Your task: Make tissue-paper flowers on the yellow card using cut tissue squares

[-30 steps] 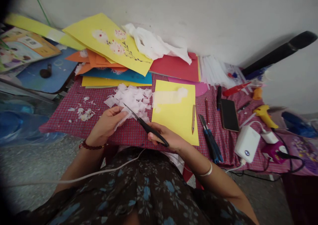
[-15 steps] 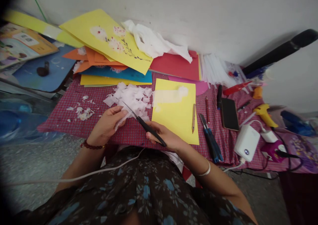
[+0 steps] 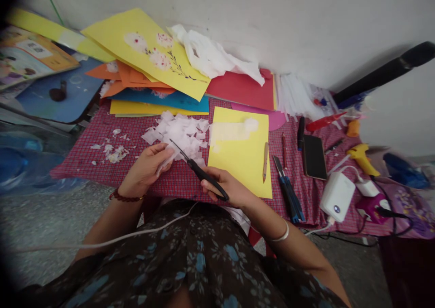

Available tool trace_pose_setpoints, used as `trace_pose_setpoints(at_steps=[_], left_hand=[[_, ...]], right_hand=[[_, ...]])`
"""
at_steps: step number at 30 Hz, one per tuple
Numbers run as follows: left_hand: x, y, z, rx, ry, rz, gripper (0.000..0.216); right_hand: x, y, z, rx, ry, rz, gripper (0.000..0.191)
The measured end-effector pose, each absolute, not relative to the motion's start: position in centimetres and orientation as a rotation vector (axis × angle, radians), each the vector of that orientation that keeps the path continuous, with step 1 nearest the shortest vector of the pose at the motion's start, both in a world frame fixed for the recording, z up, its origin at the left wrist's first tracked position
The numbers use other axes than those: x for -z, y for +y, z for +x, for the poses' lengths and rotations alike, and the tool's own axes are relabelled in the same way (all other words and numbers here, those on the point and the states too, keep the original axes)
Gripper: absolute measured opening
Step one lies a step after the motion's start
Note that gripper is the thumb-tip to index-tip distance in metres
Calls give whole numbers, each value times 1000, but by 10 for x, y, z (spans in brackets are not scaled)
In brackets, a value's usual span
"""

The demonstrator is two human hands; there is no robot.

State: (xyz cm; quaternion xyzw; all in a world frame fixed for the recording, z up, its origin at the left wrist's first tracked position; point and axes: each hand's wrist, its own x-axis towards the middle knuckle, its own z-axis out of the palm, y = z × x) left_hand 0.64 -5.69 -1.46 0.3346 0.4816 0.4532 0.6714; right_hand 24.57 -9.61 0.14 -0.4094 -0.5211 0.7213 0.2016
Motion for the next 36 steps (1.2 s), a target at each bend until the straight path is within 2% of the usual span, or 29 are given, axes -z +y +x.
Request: trace_pose_setpoints(at_steps=[7, 13, 17, 27, 36], left_hand=[[18, -67, -6, -1041, 1080, 628, 26], [12, -63, -11, -1273, 1113, 564, 23], [10, -55, -12, -1363, 1092, 508, 25], [19, -54, 2, -1112, 1069, 601, 24], [18, -51, 9, -1105, 1087, 641, 22]], right_hand=[[-3, -92, 247, -2017, -1496, -1110, 47], [-7, -90, 249, -2044, -1598, -940, 59], [-10, -90, 252, -2064, -1601, -979, 60], [-11, -85, 251, -1973, -1736, -995, 53], [-8, -87, 248, -1971, -1629, -1115, 54]])
